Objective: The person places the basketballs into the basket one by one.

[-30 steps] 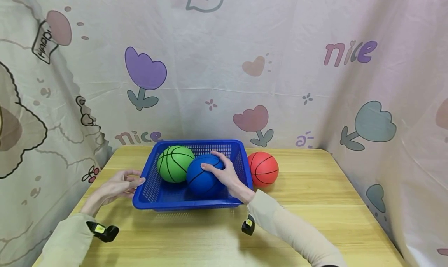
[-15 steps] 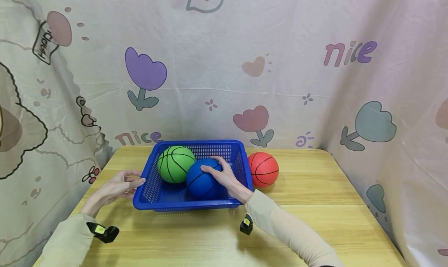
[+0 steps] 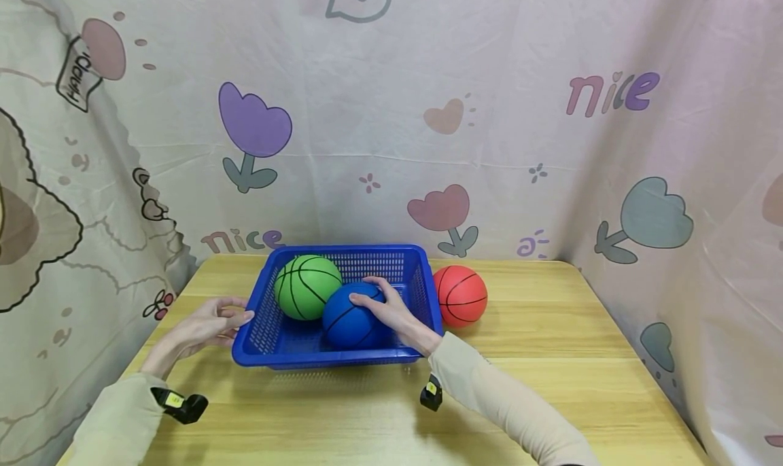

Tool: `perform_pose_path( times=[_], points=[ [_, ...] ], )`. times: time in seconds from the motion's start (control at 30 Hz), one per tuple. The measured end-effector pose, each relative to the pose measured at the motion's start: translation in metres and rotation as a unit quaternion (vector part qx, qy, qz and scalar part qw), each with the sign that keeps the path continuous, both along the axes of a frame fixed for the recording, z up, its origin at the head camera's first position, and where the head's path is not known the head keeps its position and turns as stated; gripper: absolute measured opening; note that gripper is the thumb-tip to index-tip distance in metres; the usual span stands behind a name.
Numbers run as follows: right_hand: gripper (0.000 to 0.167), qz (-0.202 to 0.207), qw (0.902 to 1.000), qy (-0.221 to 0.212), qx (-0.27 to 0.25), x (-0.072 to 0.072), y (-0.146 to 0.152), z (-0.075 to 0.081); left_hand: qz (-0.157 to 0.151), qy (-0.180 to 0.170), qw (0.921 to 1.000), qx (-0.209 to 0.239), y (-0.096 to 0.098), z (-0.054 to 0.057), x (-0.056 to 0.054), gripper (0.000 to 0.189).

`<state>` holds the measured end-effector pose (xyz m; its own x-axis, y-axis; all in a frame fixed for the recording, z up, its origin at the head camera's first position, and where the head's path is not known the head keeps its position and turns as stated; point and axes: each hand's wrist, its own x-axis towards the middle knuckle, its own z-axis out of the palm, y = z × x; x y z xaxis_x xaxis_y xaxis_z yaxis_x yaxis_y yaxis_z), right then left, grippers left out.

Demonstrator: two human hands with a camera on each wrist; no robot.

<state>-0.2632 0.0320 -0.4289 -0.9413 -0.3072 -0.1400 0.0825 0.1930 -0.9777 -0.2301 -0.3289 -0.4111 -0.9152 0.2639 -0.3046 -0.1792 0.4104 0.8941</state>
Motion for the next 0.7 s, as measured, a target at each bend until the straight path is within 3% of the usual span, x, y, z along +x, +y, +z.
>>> perform_pose_path(
  times=[0.7],
  points=[
    [0.07,0.052,0.9984,-0.019,-0.003,0.0009,0.006,0.0007,0.003,-0.006,1.0,-0.002,-0.0002,-0.0004,-0.0012,0.068]
  ],
)
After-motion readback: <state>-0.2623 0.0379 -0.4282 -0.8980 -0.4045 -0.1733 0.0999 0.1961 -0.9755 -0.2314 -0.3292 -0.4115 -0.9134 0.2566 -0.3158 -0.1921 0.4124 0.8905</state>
